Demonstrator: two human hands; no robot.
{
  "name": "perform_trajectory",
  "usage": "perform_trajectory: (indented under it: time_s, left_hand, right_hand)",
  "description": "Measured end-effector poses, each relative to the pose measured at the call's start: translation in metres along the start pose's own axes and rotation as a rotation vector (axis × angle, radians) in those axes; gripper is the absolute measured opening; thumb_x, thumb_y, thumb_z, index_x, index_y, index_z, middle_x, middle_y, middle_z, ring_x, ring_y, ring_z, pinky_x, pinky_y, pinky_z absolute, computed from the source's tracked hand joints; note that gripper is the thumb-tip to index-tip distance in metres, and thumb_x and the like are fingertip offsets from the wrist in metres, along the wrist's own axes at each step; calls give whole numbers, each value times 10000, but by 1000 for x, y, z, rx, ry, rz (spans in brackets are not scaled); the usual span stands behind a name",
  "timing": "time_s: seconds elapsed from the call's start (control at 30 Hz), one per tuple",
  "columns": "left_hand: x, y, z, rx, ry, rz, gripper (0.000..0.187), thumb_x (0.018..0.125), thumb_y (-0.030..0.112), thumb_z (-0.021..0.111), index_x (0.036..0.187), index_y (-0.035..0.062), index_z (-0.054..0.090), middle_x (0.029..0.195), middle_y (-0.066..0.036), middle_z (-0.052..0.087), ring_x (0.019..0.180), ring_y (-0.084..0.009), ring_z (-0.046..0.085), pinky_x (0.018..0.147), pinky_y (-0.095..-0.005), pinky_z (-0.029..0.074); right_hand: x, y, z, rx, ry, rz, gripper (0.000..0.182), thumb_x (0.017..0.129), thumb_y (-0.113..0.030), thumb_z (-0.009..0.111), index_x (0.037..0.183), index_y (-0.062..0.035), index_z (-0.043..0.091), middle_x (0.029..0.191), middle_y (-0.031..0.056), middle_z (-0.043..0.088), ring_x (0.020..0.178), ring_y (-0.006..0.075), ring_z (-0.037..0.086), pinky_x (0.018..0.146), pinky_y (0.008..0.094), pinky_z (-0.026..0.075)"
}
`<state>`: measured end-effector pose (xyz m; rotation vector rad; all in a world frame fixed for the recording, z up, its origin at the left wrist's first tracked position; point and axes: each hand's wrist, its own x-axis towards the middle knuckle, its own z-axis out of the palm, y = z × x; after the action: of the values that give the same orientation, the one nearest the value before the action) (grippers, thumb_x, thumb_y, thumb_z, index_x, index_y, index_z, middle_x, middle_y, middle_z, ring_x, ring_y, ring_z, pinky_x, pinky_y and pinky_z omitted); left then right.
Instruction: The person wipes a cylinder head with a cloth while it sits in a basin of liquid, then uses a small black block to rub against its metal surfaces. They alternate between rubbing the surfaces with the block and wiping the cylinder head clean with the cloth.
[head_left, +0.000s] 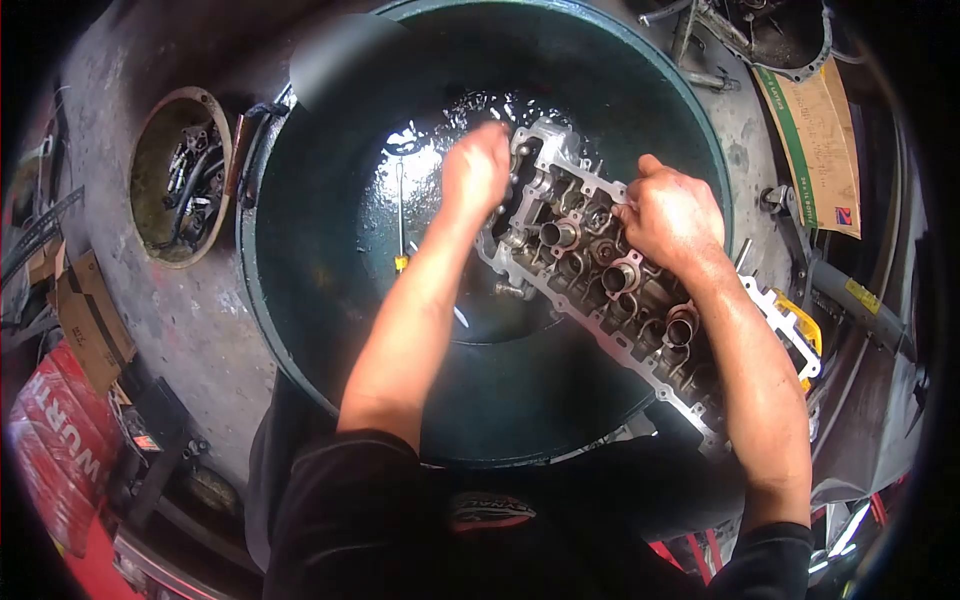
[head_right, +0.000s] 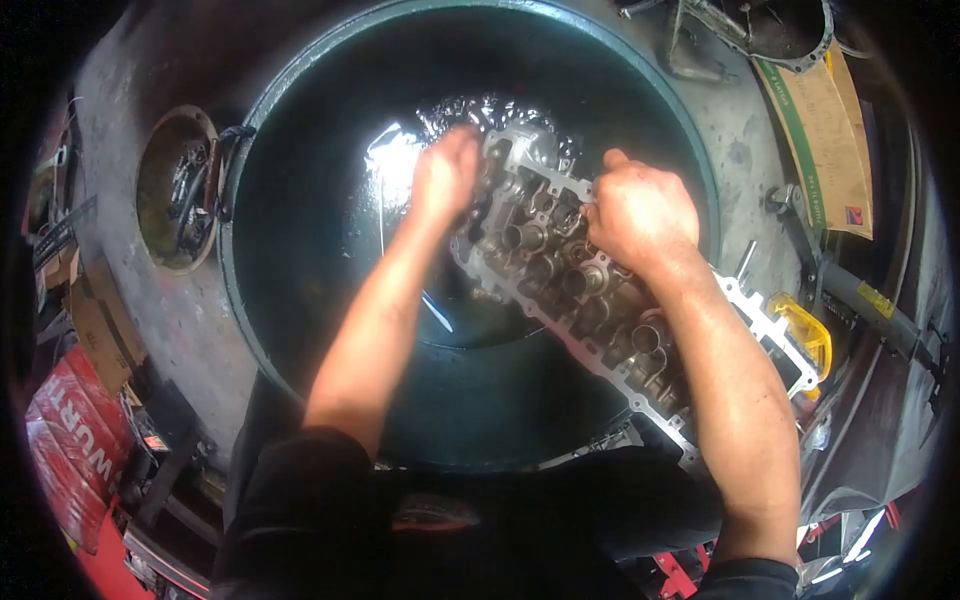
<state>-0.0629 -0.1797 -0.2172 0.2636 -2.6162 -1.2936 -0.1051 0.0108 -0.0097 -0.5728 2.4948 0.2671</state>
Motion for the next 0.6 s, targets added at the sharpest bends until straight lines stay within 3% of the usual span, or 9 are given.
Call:
perform_trajectory:
  time_s: [0.03,0.1,0.27,0.5,0.6]
  left_hand:
    - [-11,2,2,63,9,140,201,888,95,599,1055,20,681,941,-162,703,887,-353,676,784,-450,551]
    - [-19,-1,0,66,31,222,210,848,63,618,1047,34,679,930,-140,680,899,-334,657,769,-434,550]
    - [-5,-1,-3,153,-26,359,320,741,-9,644,1056,33,682,802,-106,623,789,-306,632,670,-425,546]
    - [-4,-1,3,97,44,402,303,722,-9,639,1021,29,667,760,-94,614,758,-297,627,635,-424,536]
    - [-23,1,-7,114,22,316,259,753,12,622,1008,27,663,788,-103,631,787,-300,628,665,-420,536]
  right_hand:
    - [-1,2,0,-1,21,-18,227,811,-226,705,849,-2,714,1069,130,655,979,314,671,867,422,538]
    - [-3,5,3,7,68,-41,210,809,-219,700,822,-10,712,1015,124,651,953,315,669,846,429,537]
    - [-1,8,13,21,119,-57,199,798,-224,711,760,-29,708,936,119,622,900,319,664,800,449,531]
    - [-2,3,8,13,61,-35,180,802,-214,712,791,-35,719,972,119,629,924,311,670,813,437,543]
    - [-2,4,4,-15,62,-50,196,811,-224,702,802,-28,712,1023,136,658,929,304,680,814,426,550]
